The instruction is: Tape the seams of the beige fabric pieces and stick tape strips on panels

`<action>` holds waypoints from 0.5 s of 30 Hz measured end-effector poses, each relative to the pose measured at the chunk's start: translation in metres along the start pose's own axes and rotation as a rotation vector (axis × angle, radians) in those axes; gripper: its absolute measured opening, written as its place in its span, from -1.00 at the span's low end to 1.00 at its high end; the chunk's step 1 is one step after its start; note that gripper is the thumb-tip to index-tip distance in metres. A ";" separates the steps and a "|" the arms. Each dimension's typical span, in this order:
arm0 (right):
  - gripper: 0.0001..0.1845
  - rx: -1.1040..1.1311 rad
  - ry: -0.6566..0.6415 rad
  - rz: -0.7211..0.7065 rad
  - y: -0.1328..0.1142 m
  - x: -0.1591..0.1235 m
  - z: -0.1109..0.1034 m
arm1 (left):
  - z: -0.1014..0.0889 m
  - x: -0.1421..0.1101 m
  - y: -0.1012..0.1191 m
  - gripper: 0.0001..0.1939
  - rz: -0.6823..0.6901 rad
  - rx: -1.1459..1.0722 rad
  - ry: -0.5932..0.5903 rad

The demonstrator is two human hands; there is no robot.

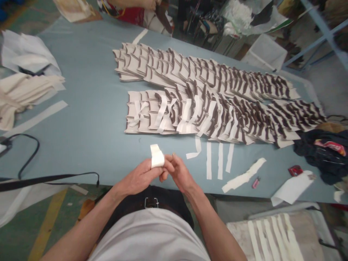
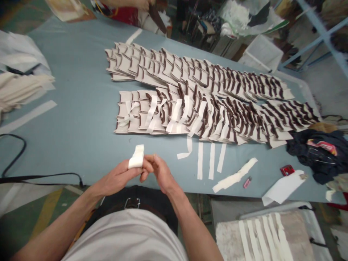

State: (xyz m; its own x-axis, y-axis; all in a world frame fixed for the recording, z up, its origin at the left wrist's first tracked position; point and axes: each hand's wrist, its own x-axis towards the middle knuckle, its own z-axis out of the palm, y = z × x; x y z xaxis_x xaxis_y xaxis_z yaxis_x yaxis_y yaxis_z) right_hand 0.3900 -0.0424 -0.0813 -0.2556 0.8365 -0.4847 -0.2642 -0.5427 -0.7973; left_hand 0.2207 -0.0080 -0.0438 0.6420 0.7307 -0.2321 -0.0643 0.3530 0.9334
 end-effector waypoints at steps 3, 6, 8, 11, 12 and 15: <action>-0.43 0.197 -0.129 0.077 -0.008 -0.001 0.008 | 0.002 -0.005 0.000 -0.81 -0.082 -0.087 -0.107; -0.49 0.332 -0.124 0.027 -0.017 -0.004 0.015 | 0.004 -0.009 -0.004 -0.81 -0.160 -0.258 -0.200; -0.44 0.361 -0.119 0.007 -0.023 -0.005 0.018 | 0.006 -0.012 -0.009 -0.83 -0.166 -0.351 -0.235; -0.40 0.318 -0.139 -0.003 -0.029 -0.007 0.022 | 0.009 -0.017 -0.016 -0.82 -0.166 -0.518 -0.279; -0.39 0.298 -0.142 -0.014 -0.030 -0.007 0.023 | 0.010 -0.018 -0.018 -0.81 -0.164 -0.574 -0.287; -0.41 0.237 -0.118 -0.064 -0.034 -0.006 0.028 | 0.011 -0.023 -0.024 -0.78 -0.166 -0.710 -0.299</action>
State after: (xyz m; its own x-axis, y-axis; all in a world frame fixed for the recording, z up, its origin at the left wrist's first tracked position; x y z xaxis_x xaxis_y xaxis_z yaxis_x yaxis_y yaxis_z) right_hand 0.3743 -0.0310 -0.0417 -0.3347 0.8625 -0.3796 -0.4902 -0.5034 -0.7116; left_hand 0.2156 -0.0398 -0.0574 0.8576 0.4832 -0.1759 -0.3577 0.8063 0.4710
